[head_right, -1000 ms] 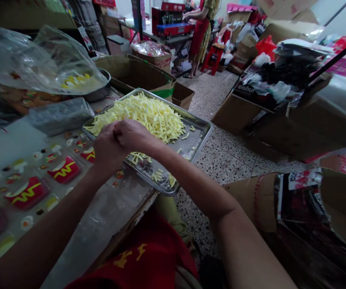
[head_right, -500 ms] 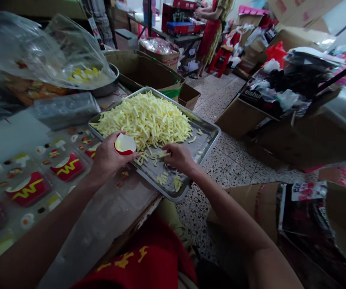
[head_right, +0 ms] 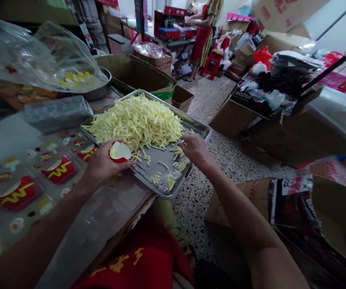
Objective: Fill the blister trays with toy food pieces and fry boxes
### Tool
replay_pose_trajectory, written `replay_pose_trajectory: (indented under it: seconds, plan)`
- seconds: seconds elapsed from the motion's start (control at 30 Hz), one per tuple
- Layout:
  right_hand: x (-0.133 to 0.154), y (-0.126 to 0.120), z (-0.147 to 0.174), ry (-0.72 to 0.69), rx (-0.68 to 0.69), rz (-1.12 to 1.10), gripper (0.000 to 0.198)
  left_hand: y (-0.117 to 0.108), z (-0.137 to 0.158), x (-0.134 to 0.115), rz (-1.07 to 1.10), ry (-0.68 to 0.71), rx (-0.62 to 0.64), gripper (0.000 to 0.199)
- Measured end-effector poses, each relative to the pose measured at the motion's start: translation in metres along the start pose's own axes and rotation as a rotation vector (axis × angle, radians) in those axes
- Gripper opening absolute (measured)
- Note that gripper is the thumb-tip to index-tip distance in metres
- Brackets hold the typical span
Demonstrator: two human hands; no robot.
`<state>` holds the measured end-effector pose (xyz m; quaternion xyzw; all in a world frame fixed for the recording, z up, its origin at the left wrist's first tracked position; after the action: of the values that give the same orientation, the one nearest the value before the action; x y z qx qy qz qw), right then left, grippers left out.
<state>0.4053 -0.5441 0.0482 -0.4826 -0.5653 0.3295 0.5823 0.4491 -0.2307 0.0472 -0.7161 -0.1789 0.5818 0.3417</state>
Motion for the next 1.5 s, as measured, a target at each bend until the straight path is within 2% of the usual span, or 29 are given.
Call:
replay_pose_trajectory:
  seconds: [0.07, 0.2, 0.27, 0.33, 0.43, 0.53, 0.63, 0.7, 0.8, 0.9, 1.0, 1.07, 1.13, 1.2, 1.3, 1.4, 1.5]
  plan:
    - [0.028, 0.003, 0.001, -0.075, -0.048, 0.033, 0.018, -0.008, -0.003, 0.004, -0.017, -0.008, -0.027, 0.077]
    - [0.088, 0.049, 0.005, -0.214, 0.152, 0.066, 0.019, -0.022, -0.009, 0.016, -0.048, 0.003, -0.109, 0.077]
    - [0.106, 0.071, 0.001, -0.24, 0.214, 0.107, 0.016, -0.024, -0.01, 0.02, -0.05, 0.024, -0.114, 0.076]
    - [0.112, 0.084, -0.007, -0.251, 0.268, 0.101, 0.011, -0.024, -0.01, 0.022, -0.044, 0.026, -0.093, 0.078]
    - [0.098, 0.08, -0.025, -0.199, 0.337, 0.04, 0.009, -0.023, -0.008, 0.023, -0.062, -0.011, -0.059, 0.08]
    - [0.061, 0.055, -0.035, -0.011, 0.406, -0.226, 0.006, -0.023, -0.008, 0.021, -0.073, -0.036, -0.04, 0.081]
    - [0.027, 0.031, -0.026, 0.123, 0.418, -0.519, 0.01, -0.018, -0.009, 0.017, -0.035, -0.028, -0.017, 0.081]
    - [0.016, 0.027, -0.009, 0.154, 0.395, -0.565, 0.015, -0.012, -0.01, 0.012, -0.006, -0.016, 0.004, 0.08]
    - [0.027, 0.043, 0.03, 0.131, 0.33, -0.323, 0.026, -0.002, -0.01, 0.003, 0.026, 0.032, 0.03, 0.078]
    - [0.055, 0.063, 0.066, 0.058, 0.205, 0.025, 0.013, 0.004, -0.009, 0.0, 0.012, 0.075, 0.046, 0.08]
    - [0.07, 0.069, 0.084, 0.01, 0.132, 0.067, 0.02, 0.006, -0.01, 0.005, -0.026, 0.068, 0.058, 0.079]
    - [0.061, 0.056, 0.083, 0.002, 0.041, 0.013, 0.023, 0.007, -0.013, 0.006, -0.037, 0.061, 0.056, 0.078]
    - [0.037, 0.034, 0.074, 0.036, -0.082, 0.013, 0.018, 0.009, -0.015, 0.002, -0.036, 0.075, 0.051, 0.078]
    - [0.011, 0.014, 0.06, 0.061, -0.147, 0.066, 0.016, 0.014, -0.017, -0.006, -0.024, 0.103, 0.06, 0.08]
    - [-0.011, 0.005, 0.035, -0.019, -0.078, 0.11, 0.021, 0.024, -0.017, -0.02, -0.014, 0.138, 0.091, 0.082]
    - [-0.011, 0.015, 0.02, -0.119, 0.031, 0.158, 0.021, 0.029, -0.017, -0.024, -0.031, 0.144, 0.111, 0.081]
    - [-0.01, 0.023, 0.015, -0.119, 0.032, 0.123, 0.012, 0.026, -0.017, -0.019, -0.036, 0.125, 0.114, 0.081]
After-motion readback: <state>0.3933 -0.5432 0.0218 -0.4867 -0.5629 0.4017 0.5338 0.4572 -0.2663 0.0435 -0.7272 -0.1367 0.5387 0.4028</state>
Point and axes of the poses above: each hand's wrist, its own z-axis away from the middle knuckle, its own y-axis out of the palm, x = y × z, the point moved 5 cm from there along -z, towards the middle knuckle
